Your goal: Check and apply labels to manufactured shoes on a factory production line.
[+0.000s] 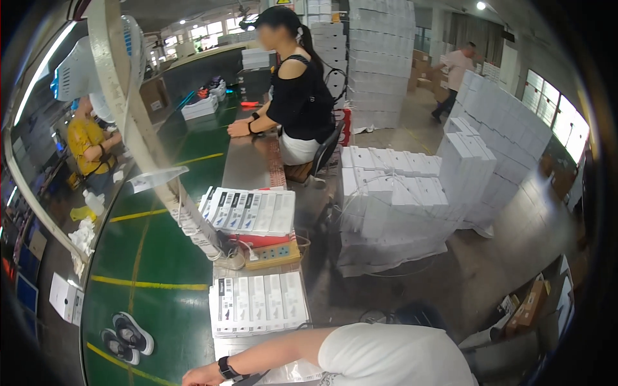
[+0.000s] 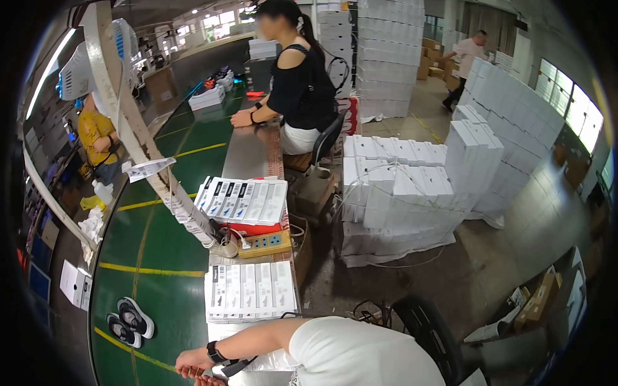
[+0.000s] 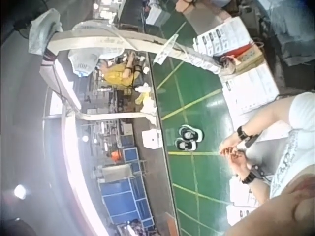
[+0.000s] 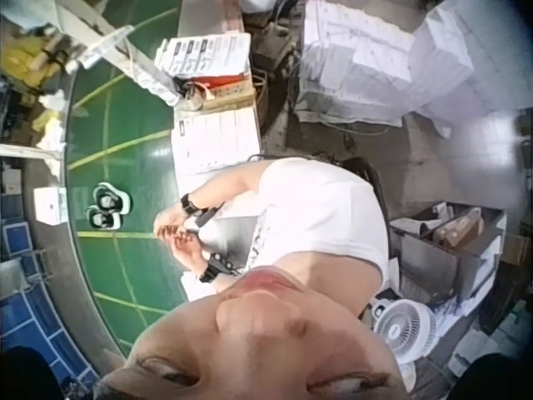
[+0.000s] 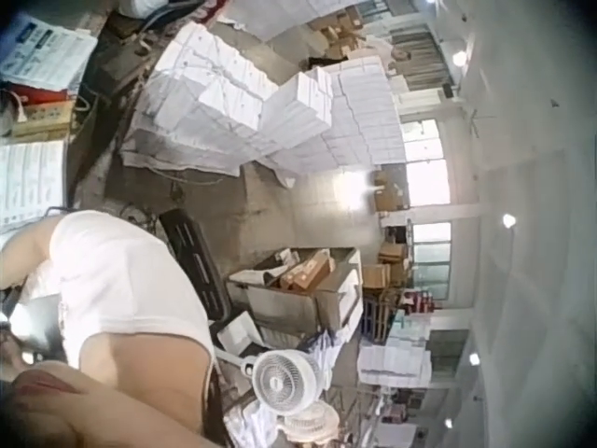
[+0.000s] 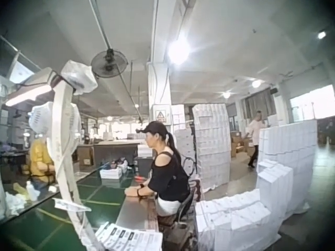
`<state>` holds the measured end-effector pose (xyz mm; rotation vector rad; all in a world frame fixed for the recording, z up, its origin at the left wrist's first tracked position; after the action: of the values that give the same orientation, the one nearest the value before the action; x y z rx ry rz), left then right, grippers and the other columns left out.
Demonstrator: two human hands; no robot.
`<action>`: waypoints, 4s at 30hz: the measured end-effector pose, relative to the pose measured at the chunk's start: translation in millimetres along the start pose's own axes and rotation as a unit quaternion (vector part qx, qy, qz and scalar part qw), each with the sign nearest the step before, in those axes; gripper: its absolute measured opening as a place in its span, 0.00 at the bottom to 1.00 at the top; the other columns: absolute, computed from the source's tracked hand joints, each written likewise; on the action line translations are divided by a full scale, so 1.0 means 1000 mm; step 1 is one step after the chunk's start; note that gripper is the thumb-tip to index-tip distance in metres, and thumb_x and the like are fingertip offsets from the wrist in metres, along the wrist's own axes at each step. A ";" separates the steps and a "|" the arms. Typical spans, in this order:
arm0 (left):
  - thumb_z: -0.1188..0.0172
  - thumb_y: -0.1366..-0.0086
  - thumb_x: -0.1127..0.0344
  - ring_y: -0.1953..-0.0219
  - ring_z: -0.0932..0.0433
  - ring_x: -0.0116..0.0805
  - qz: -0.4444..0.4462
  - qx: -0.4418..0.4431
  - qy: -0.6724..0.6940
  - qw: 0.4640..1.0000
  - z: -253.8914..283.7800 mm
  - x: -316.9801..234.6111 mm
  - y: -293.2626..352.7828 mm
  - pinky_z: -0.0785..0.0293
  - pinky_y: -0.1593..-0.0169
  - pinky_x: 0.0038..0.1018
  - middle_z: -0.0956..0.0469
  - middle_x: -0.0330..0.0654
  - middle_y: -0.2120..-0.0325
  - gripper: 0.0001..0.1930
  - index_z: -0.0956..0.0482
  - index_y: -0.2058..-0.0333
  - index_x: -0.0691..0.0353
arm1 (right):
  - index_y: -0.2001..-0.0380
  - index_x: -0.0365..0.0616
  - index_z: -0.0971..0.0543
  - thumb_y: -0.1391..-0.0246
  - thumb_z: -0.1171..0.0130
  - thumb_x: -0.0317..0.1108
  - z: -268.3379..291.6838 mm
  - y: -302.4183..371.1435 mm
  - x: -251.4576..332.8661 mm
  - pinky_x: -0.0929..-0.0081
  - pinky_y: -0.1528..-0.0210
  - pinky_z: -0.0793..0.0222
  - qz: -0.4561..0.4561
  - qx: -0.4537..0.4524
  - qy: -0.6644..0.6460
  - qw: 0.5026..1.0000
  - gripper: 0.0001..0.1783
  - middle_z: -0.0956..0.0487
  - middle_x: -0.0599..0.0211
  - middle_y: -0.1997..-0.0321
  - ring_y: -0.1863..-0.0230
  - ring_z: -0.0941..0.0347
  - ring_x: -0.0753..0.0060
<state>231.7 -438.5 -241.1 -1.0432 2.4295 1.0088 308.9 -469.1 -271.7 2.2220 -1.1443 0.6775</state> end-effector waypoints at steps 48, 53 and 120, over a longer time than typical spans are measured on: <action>0.46 0.42 0.64 0.74 0.30 0.31 -0.006 -0.089 0.008 0.996 0.055 0.003 -0.014 0.34 0.71 0.26 0.27 0.38 0.75 0.06 0.30 0.73 0.58 | 0.56 0.39 0.28 0.36 0.56 0.36 0.131 0.159 0.113 0.71 0.57 0.27 0.188 -0.025 -0.199 0.962 0.13 0.24 0.64 0.64 0.63 0.26 0.70; 0.51 0.36 0.71 0.63 0.27 0.34 -0.232 -0.036 -0.404 0.884 -0.091 -0.035 0.073 0.29 0.58 0.29 0.27 0.43 0.70 0.07 0.26 0.66 0.68 | 0.56 0.39 0.28 0.36 0.55 0.37 0.140 0.165 0.112 0.71 0.57 0.27 0.188 -0.024 -0.216 0.958 0.13 0.24 0.64 0.64 0.63 0.26 0.70; 0.38 0.58 0.35 0.74 0.20 0.47 -0.304 -0.466 -0.774 0.303 0.035 -0.236 -0.009 0.27 0.69 0.38 0.21 0.46 0.80 0.30 0.21 0.68 0.58 | 0.61 0.38 0.26 0.40 0.51 0.35 0.135 0.167 0.114 0.69 0.58 0.30 0.163 -0.088 -0.222 0.957 0.11 0.25 0.63 0.67 0.64 0.28 0.67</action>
<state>400.8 -298.2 -147.8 -0.3820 -0.3149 1.6790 252.2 -704.7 -256.3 2.1068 -1.7463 0.1808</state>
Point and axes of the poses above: each hand's wrist, its own y-axis away from the middle knuckle, its own z-axis out of the back of the hand, x = y × z, the point moved 10 cm from there along -y, towards the middle knuckle
